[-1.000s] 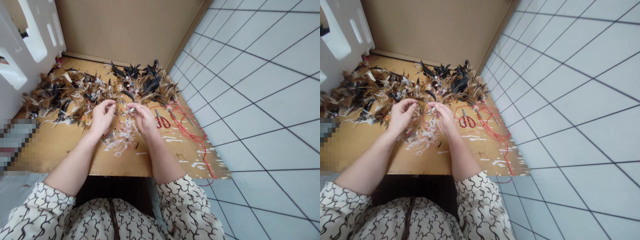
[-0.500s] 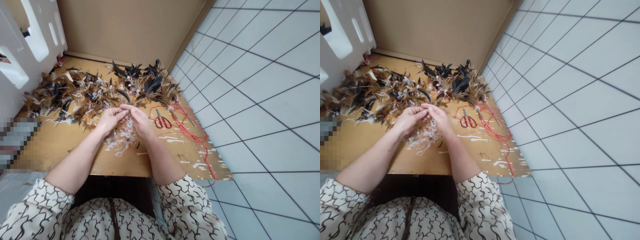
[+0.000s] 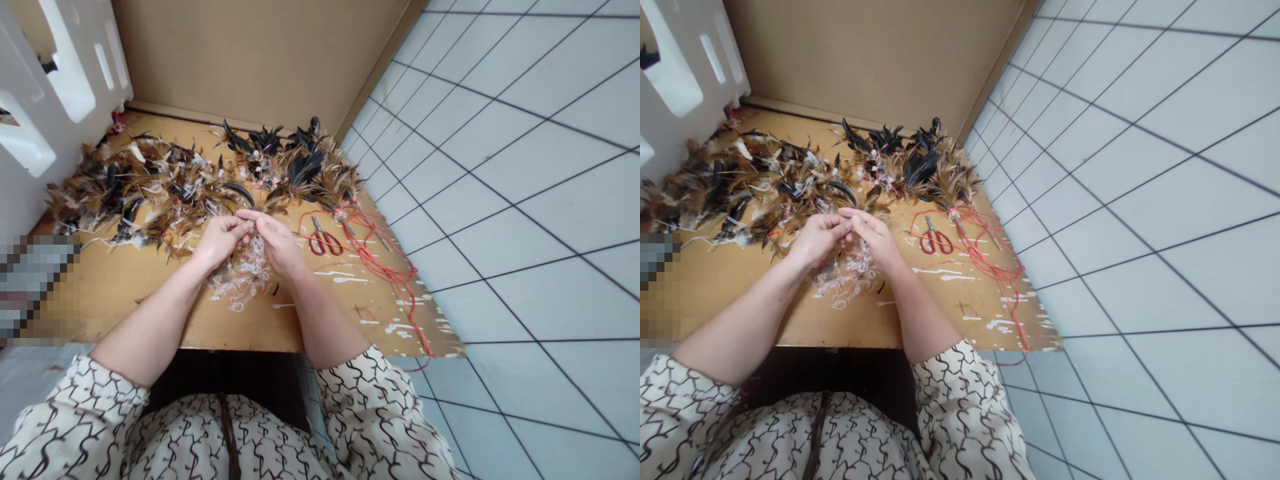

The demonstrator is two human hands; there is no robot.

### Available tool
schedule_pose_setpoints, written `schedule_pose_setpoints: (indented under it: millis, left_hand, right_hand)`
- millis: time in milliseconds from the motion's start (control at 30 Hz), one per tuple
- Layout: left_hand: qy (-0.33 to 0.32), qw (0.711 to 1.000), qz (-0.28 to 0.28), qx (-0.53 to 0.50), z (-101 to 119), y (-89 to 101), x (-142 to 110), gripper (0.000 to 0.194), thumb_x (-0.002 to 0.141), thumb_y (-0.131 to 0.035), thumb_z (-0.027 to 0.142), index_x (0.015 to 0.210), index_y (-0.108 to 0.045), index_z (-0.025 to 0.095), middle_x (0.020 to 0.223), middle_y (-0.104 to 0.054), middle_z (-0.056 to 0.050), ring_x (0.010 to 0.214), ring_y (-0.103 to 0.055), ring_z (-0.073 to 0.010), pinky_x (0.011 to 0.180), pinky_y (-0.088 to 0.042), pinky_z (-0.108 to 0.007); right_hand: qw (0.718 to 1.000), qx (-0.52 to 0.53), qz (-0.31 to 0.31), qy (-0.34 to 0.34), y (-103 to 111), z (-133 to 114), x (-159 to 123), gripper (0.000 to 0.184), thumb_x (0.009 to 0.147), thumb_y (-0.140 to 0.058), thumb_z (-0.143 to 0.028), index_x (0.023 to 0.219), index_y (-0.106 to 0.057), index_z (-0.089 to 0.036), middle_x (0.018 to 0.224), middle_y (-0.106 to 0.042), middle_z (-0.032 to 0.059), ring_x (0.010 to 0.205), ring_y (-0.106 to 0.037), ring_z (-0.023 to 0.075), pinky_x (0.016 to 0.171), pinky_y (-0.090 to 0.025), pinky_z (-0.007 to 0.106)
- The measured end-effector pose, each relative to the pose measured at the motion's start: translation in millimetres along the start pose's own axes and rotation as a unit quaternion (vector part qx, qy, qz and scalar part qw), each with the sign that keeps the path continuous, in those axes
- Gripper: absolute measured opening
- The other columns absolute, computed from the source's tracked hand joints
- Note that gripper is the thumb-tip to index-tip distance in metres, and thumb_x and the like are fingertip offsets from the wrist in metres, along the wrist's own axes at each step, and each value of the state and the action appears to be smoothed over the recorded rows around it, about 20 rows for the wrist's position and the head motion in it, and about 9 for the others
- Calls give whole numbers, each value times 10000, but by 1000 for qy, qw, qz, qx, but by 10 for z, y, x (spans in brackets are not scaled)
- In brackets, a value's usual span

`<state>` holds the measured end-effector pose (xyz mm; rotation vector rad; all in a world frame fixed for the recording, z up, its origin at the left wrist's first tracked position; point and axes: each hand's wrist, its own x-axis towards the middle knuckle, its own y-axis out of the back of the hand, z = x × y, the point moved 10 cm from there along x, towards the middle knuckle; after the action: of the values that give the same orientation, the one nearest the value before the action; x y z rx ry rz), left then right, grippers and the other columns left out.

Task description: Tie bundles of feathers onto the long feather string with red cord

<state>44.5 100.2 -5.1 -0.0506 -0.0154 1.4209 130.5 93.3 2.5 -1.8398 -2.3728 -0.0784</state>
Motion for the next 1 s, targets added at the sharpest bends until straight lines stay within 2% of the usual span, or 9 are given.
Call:
schedule_pose_setpoints:
  millis: [200,300,433,533,600,700,800,900,1000]
  left_hand:
    - [-1,999,2,41,47,11,-18,261,670,-610,185,420,-538,160,406,-501,27,383,-388,-65,450,-304,-208]
    - [7,996,10,86,73,36,-27,263,670,-575,129,412,-534,159,385,-472,43,372,-356,-59,460,-297,-208]
    - [1,995,34,97,87,145,2,242,659,-575,123,420,-552,154,380,-470,42,373,-334,-55,442,-259,-205]
    - [-2,997,78,23,69,303,38,169,640,-599,150,471,-589,151,410,-510,29,380,-367,-57,432,-275,-199]
    - [2,993,107,-41,50,398,51,128,624,-605,144,497,-598,147,432,-530,21,385,-395,-56,434,-307,-194]
    - [11,985,132,-106,32,470,55,88,610,-602,125,523,-605,137,438,-530,19,385,-404,-49,436,-343,-188]
    - [17,984,133,-119,29,466,53,67,608,-617,139,542,-610,131,438,-522,25,382,-402,-42,430,-351,-181]
    - [20,986,122,-115,26,435,53,70,598,-635,150,539,-603,131,443,-529,25,380,-405,-38,422,-350,-176]
    - [17,986,116,-116,26,413,53,72,596,-626,147,532,-598,131,437,-534,22,373,-405,-39,409,-338,-173]
  right_hand:
    - [999,49,-2,4,19,-18,27,460,730,-535,-609,910,-671,-209,957,-670,48,899,-597,172,807,-491,341]
    - [997,83,8,-2,112,-54,38,485,756,-478,-623,898,-665,-199,998,-670,67,905,-604,178,809,-493,355]
    - [993,84,77,20,462,-198,47,506,787,-408,-632,893,-652,-201,999,-666,80,987,-586,192,811,-489,352]
    - [988,46,147,29,774,-227,51,467,781,-425,-618,885,-638,-216,979,-665,74,991,-574,186,768,-484,325]
    - [983,26,181,12,906,-135,64,401,745,-497,-577,839,-632,-212,902,-667,58,891,-586,167,718,-472,296]
    - [972,-72,218,-43,974,97,76,208,654,-631,-379,727,-615,-185,708,-627,11,669,-544,124,649,-432,267]
    - [947,-238,199,-84,885,239,97,77,634,-610,-242,621,-574,-176,596,-563,-23,594,-501,111,650,-418,274]
    - [900,-384,179,-104,818,237,96,76,656,-580,-210,589,-554,-185,583,-549,-18,620,-517,129,668,-422,287]
    - [860,-467,168,-117,797,174,90,111,694,-555,-208,584,-552,-193,630,-588,18,692,-563,164,713,-434,311]
